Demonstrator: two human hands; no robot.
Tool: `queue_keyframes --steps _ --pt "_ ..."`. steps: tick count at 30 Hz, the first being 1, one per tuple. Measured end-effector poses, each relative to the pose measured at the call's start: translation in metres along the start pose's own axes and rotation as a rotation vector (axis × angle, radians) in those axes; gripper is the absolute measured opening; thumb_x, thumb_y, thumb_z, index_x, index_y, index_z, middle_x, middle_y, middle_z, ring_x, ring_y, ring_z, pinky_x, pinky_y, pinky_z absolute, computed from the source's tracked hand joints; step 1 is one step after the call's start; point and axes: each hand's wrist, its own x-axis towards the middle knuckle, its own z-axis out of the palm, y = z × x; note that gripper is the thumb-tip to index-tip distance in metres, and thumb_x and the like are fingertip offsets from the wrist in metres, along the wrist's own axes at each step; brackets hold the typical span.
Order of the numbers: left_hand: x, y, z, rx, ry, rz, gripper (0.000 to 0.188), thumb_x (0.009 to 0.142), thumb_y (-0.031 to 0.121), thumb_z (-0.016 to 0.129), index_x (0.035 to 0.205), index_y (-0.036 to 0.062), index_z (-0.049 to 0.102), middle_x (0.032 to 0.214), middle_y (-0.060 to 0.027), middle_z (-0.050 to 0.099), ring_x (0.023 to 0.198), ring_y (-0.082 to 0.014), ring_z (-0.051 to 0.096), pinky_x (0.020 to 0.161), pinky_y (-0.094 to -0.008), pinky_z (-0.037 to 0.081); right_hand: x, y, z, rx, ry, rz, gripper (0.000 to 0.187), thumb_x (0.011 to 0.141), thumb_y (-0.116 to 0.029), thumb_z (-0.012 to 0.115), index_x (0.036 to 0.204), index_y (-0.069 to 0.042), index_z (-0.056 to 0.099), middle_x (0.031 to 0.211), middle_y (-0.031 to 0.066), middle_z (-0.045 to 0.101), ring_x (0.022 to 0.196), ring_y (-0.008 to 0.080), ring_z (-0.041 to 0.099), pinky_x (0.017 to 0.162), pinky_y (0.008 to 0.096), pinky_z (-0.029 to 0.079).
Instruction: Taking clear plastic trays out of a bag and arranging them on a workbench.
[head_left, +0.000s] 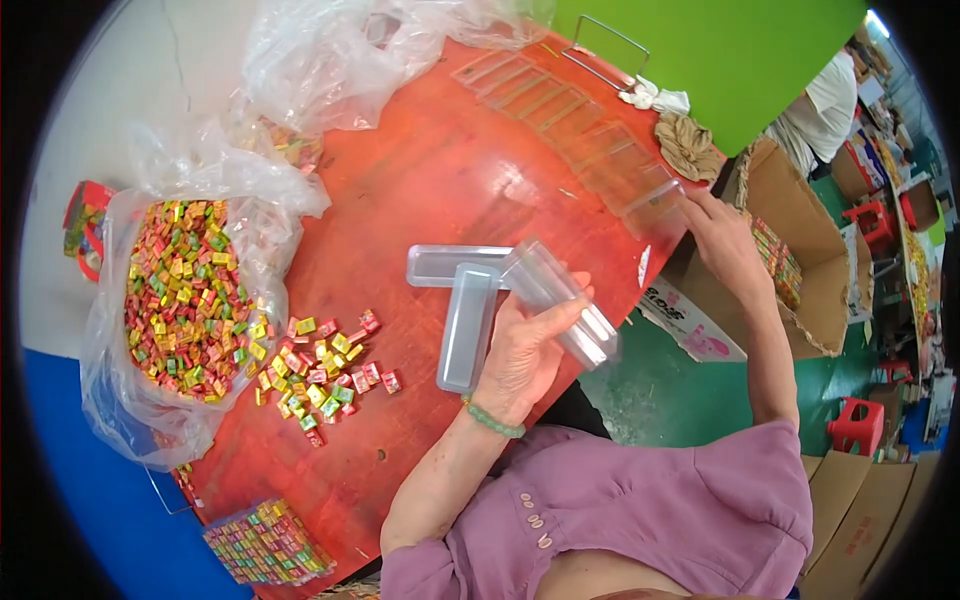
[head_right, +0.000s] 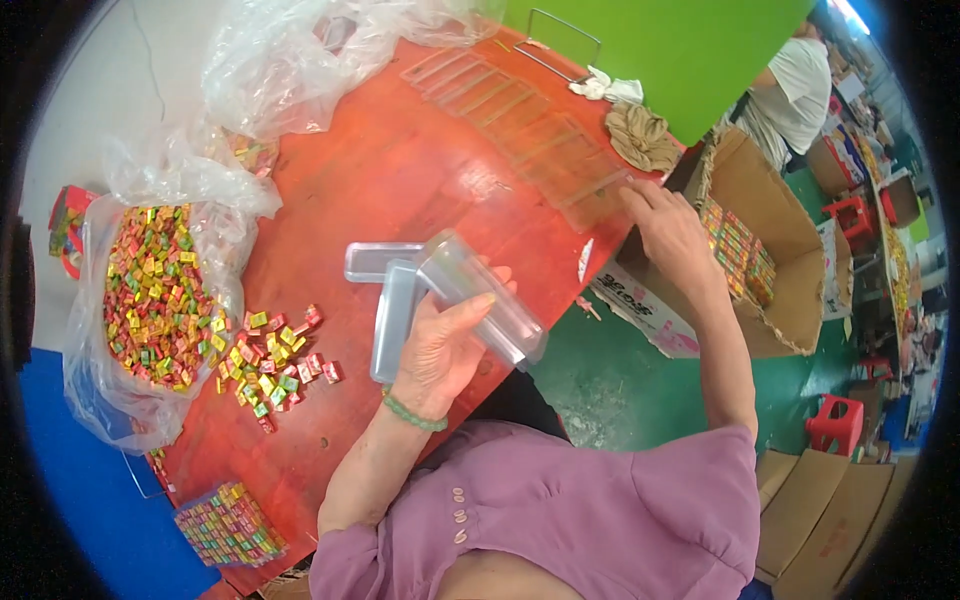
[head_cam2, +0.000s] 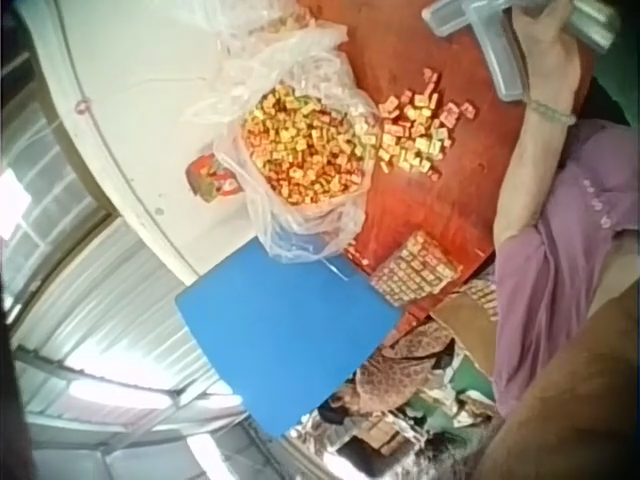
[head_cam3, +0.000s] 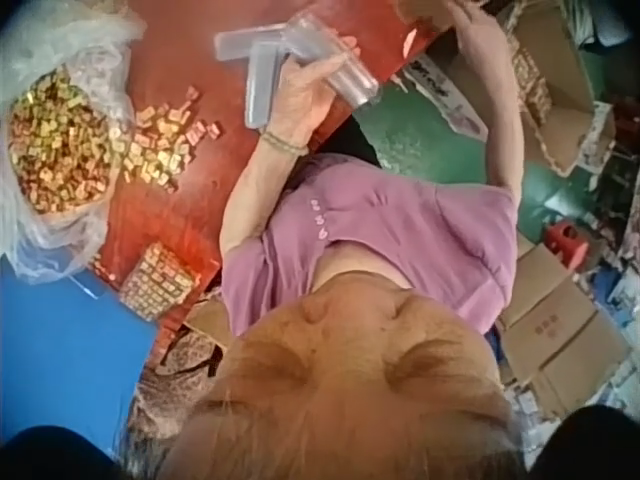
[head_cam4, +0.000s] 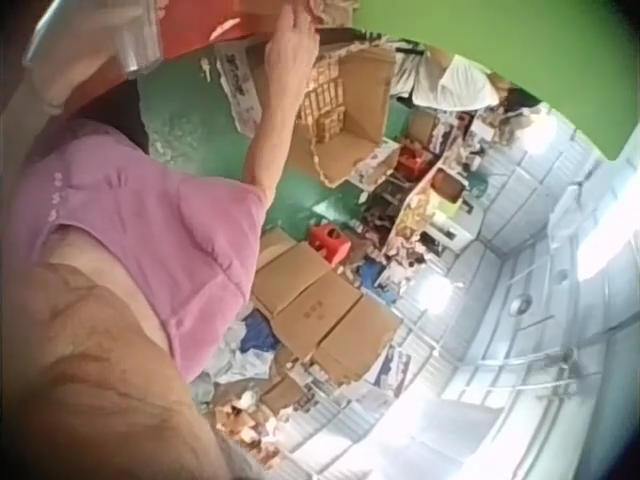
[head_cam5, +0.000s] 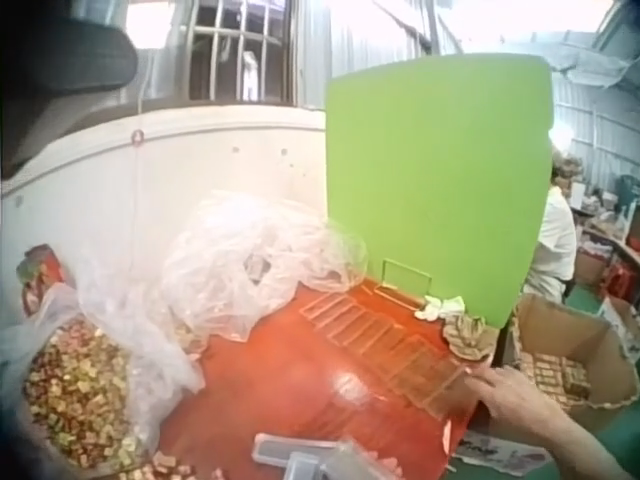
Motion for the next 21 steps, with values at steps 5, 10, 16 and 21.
queue_keyframes --steps 5,10,16,21 --pt "0.004 0.012 0.006 0.166 0.009 0.135 0.047 0.078 -0.001 0.07 0.12 0.0004 0.049 0.115 -0.014 0.06 0.108 -0.0229 0.059 0.093 -0.0382 0.048 0.04 -0.086 -0.06 1.072 -0.301 0.065 0.028 0.079 -0.021 0.075 0.095 0.0 0.065 0.086 0.0057 0.062 0.074 0.0133 0.061 0.064 0.0279 0.048" --pt "0.002 0.027 0.005 0.33 -0.003 0.28 0.042 0.078 0.005 0.075 0.113 -0.0016 0.052 0.108 -0.0084 0.061 0.095 -0.0148 0.062 0.083 -0.0294 0.052 0.063 -0.115 -0.041 1.508 -0.454 0.023 0.012 0.082 -0.008 0.071 0.092 -0.001 0.068 0.08 0.0024 0.064 0.073 0.0114 0.062 0.081 0.0287 0.05" --pt "0.001 0.058 -0.005 0.334 0.009 0.368 0.039 0.079 0.003 0.074 0.111 -0.0008 0.052 0.105 -0.008 0.062 0.091 -0.014 0.063 0.082 -0.0298 0.054 0.1 -0.128 -0.028 1.806 -0.679 0.224 0.008 0.079 -0.004 0.071 0.086 0.0 0.069 0.073 0.0043 0.066 0.066 0.0102 0.061 0.07 0.0243 0.05" --pt "0.001 0.083 -0.009 0.258 0.052 0.376 0.039 0.079 0.002 0.073 0.112 -0.0008 0.052 0.105 -0.0084 0.061 0.091 -0.0148 0.063 0.082 -0.0297 0.054 0.128 -0.129 0.008 1.876 -0.687 0.046 0.009 0.087 -0.007 0.064 0.09 0.0 0.07 0.076 0.0051 0.068 0.061 0.0105 0.063 0.056 0.0218 0.051"
